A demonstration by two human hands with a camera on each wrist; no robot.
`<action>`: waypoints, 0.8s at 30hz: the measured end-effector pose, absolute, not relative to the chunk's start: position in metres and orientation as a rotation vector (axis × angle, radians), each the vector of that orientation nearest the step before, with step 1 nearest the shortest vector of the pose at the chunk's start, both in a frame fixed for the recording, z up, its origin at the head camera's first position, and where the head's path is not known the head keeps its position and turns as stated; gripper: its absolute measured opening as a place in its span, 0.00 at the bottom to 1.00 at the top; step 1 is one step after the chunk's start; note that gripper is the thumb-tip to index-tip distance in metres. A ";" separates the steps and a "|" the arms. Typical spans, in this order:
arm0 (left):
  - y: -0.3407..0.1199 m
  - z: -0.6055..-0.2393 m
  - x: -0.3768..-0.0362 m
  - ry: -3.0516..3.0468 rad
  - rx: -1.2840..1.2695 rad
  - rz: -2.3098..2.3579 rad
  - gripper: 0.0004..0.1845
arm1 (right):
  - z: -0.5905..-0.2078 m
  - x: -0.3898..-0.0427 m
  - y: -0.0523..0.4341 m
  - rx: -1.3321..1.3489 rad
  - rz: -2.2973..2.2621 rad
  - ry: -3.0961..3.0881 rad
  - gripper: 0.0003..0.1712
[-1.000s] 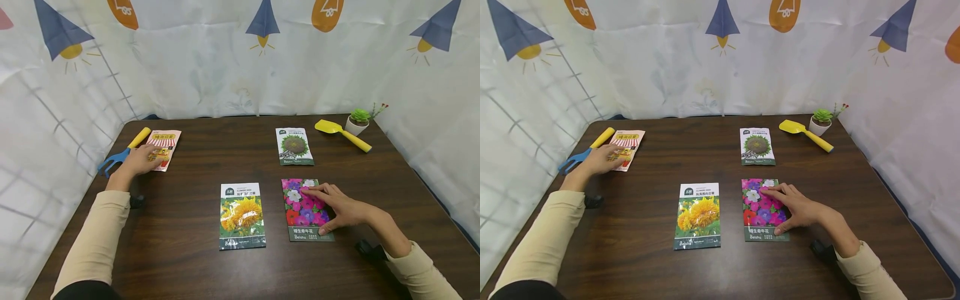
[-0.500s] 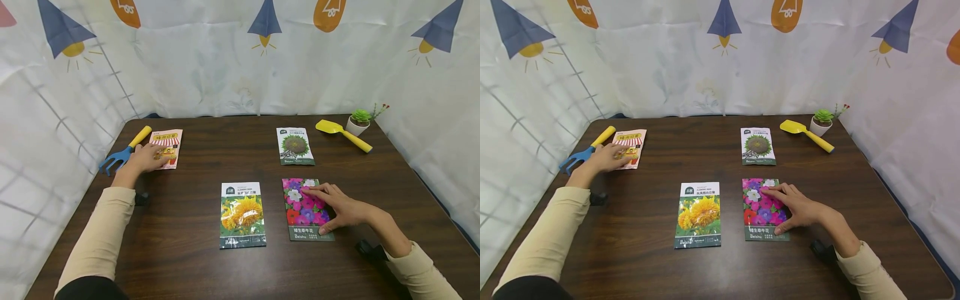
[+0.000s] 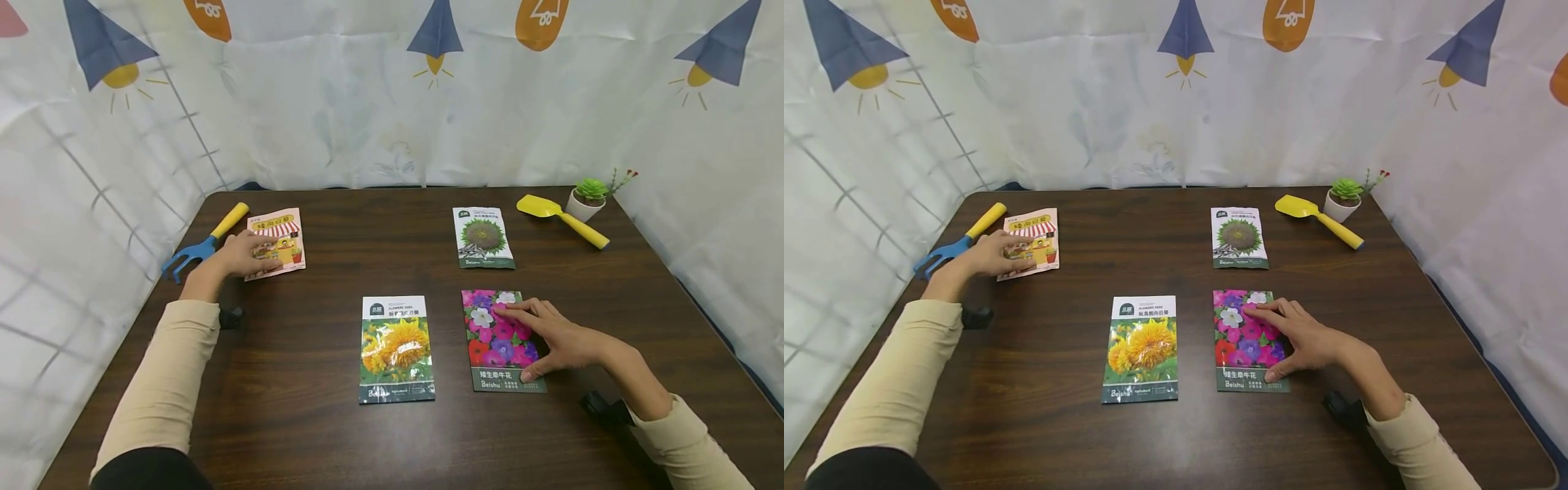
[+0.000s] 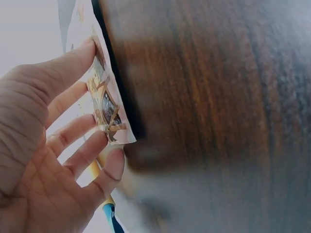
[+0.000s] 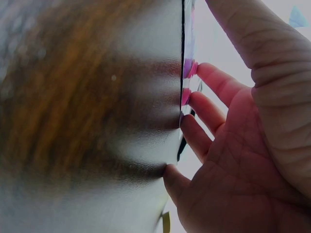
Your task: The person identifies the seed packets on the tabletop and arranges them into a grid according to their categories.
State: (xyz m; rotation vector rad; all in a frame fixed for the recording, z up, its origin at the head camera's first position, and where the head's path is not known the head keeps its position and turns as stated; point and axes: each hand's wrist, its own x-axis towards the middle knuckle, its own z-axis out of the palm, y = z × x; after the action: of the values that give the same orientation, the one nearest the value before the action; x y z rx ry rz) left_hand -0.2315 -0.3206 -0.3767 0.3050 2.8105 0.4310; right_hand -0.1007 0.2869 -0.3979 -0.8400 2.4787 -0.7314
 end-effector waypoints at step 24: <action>-0.297 -0.378 -0.236 2.815 0.308 0.460 0.39 | -0.399 -0.101 0.288 -0.858 -0.728 2.492 0.62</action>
State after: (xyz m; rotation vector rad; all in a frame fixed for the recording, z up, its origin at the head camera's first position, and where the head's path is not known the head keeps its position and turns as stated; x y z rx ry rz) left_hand -0.2358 -0.2971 -0.3783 0.3080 2.8153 0.4602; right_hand -0.1008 0.2877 -0.3994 -0.8578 2.4921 -0.7283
